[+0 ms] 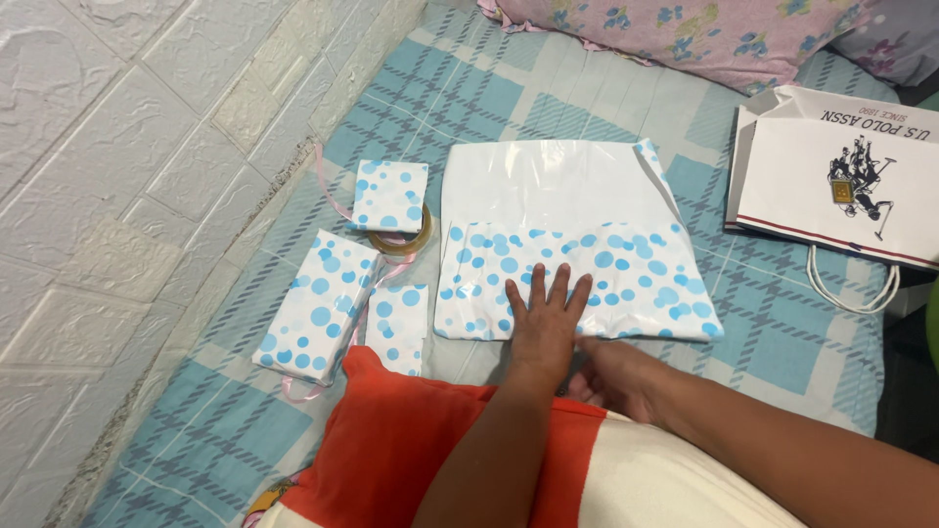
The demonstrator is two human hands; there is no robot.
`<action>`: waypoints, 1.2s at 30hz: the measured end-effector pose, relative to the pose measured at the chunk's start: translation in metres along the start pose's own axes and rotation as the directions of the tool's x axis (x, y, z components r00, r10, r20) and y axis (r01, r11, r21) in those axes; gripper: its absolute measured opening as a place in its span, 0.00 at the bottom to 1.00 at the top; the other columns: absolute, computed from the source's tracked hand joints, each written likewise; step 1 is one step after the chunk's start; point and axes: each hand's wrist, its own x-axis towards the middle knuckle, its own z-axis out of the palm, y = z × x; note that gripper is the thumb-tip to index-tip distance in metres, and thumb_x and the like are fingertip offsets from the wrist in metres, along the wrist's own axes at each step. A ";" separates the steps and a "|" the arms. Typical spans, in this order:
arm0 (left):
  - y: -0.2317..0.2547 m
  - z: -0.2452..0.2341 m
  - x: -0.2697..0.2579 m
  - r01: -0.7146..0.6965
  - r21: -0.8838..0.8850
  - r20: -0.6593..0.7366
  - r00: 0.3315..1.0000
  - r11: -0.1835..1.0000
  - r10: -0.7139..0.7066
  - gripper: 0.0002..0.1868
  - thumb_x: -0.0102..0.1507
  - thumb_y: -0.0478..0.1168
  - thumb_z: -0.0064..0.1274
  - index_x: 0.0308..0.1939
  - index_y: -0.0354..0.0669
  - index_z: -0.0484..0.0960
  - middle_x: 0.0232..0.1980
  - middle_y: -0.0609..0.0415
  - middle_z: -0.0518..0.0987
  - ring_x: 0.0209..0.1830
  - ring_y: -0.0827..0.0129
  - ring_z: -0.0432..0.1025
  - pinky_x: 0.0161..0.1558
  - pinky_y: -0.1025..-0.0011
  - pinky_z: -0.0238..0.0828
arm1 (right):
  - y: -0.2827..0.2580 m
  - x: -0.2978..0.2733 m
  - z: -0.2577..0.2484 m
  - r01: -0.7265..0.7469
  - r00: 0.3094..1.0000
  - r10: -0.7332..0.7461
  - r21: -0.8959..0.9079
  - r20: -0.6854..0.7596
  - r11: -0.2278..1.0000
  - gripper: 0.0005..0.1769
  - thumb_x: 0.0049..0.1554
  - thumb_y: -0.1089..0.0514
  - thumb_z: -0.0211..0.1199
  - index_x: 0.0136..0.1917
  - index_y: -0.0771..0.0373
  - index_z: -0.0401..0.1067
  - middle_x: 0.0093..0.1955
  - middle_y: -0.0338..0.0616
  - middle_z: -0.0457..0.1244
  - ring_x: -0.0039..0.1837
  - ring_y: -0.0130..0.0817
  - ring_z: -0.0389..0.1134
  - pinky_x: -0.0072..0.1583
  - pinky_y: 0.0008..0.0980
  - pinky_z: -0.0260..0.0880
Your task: The person folds a small patterned handbag and places it on a sheet of white tissue paper. They then cover the bag with blue polka-dotted wrapping paper and fold the paper around the item, smoothing the edges to create a wrapped package.
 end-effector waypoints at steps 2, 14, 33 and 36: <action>-0.002 0.005 0.001 -0.005 -0.109 0.102 0.995 0.994 0.016 0.54 0.59 0.46 0.61 0.81 0.63 0.42 0.85 0.52 0.37 0.84 0.44 0.27 0.75 0.28 0.23 | -0.005 -0.010 -0.003 0.115 0.987 -0.137 -0.219 -0.089 0.969 0.32 0.69 0.38 0.47 0.47 0.72 0.70 0.45 0.63 0.65 0.45 0.47 0.65 0.46 0.40 0.68; -0.009 0.020 -0.009 -0.117 -0.275 -0.065 0.993 0.954 0.103 0.40 0.68 0.50 0.35 0.81 0.44 0.40 0.85 0.50 0.38 0.85 0.57 0.26 0.77 0.41 0.16 | -0.011 0.035 -0.030 0.586 0.548 -0.810 -0.787 0.209 0.194 0.43 0.65 0.32 0.30 0.83 0.60 0.40 0.85 0.50 0.43 0.86 0.40 0.37 0.81 0.48 0.27; -0.011 0.012 0.006 0.147 -0.137 -0.070 0.985 0.980 -0.158 0.36 0.68 0.50 0.33 0.80 0.55 0.46 0.85 0.59 0.40 0.84 0.61 0.28 0.69 0.22 0.18 | -0.026 0.055 -0.039 0.490 0.537 -0.764 -0.869 0.357 -0.062 0.46 0.63 0.29 0.22 0.83 0.59 0.37 0.86 0.44 0.38 0.86 0.37 0.32 0.81 0.46 0.26; -0.015 0.005 0.007 0.180 -0.149 -0.037 0.982 0.972 -0.187 0.33 0.69 0.55 0.30 0.79 0.60 0.48 0.84 0.60 0.40 0.84 0.60 0.27 0.68 0.21 0.16 | -0.026 0.059 -0.043 0.332 0.508 -0.792 -0.925 0.340 -0.184 0.44 0.64 0.29 0.23 0.83 0.54 0.40 0.86 0.39 0.38 0.86 0.38 0.32 0.81 0.47 0.27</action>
